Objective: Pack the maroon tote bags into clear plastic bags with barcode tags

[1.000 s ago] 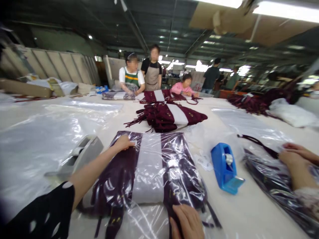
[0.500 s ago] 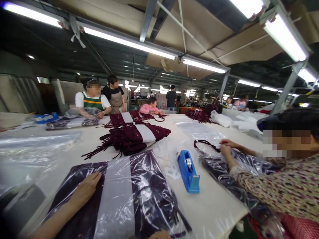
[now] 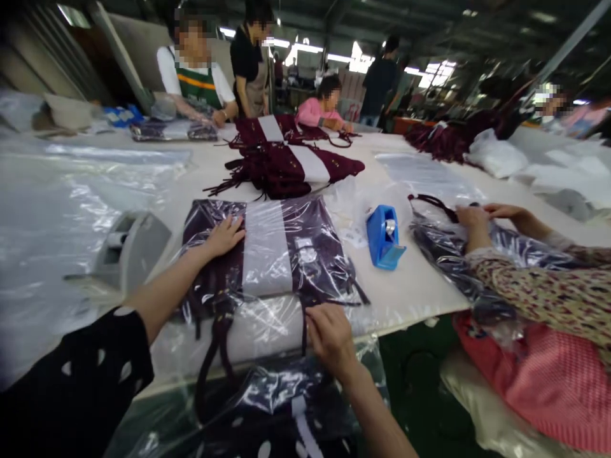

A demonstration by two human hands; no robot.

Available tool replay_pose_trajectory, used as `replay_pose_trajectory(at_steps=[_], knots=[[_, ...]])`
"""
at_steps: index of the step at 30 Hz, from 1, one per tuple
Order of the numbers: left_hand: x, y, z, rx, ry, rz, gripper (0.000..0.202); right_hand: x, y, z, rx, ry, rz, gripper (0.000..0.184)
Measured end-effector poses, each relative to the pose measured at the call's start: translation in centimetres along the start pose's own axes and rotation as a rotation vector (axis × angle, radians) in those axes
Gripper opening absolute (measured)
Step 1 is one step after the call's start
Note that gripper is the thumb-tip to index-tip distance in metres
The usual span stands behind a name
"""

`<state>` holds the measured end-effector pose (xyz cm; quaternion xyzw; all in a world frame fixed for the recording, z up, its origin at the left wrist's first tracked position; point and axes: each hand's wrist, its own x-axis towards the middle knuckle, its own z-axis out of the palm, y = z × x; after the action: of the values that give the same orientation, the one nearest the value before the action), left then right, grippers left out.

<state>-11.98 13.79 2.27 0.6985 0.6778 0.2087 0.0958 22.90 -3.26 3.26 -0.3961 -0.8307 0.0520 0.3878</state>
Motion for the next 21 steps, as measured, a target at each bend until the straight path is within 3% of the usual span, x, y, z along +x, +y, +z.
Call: replay_pose_trajectory(at_steps=[4, 7, 10, 14, 17, 21], knots=[[-1.4, 0.1, -0.3, 0.051, -0.119, 0.007, 0.065, -2.0, 1.1, -1.0, -0.071, 0.012, 0.05, 0.018], [-3.4, 1.0, -1.0, 0.087, -0.125, 0.01, 0.06, -3.5, 2.0, -1.8, -0.145, 0.046, 0.068, 0.018], [-7.1, 1.8, -2.2, 0.124, -0.089, 0.006, 0.056, -4.7, 2.9, -2.5, -0.195, 0.112, 0.106, 0.02], [-15.8, 2.6, -4.1, 0.142, 0.044, 0.052, 0.045, -6.1, 3.7, -2.9, -0.215, 0.117, 0.154, 0.02], [-24.1, 3.3, -4.8, 0.107, 0.136, -0.102, 0.036, -6.9, 3.7, -2.8, -0.176, 0.027, 0.15, 0.021], [-34.3, 4.4, -4.0, 0.082, 0.276, -0.378, 0.034, -8.4, 3.0, -2.6, -0.13, -0.047, 0.128, 0.024]])
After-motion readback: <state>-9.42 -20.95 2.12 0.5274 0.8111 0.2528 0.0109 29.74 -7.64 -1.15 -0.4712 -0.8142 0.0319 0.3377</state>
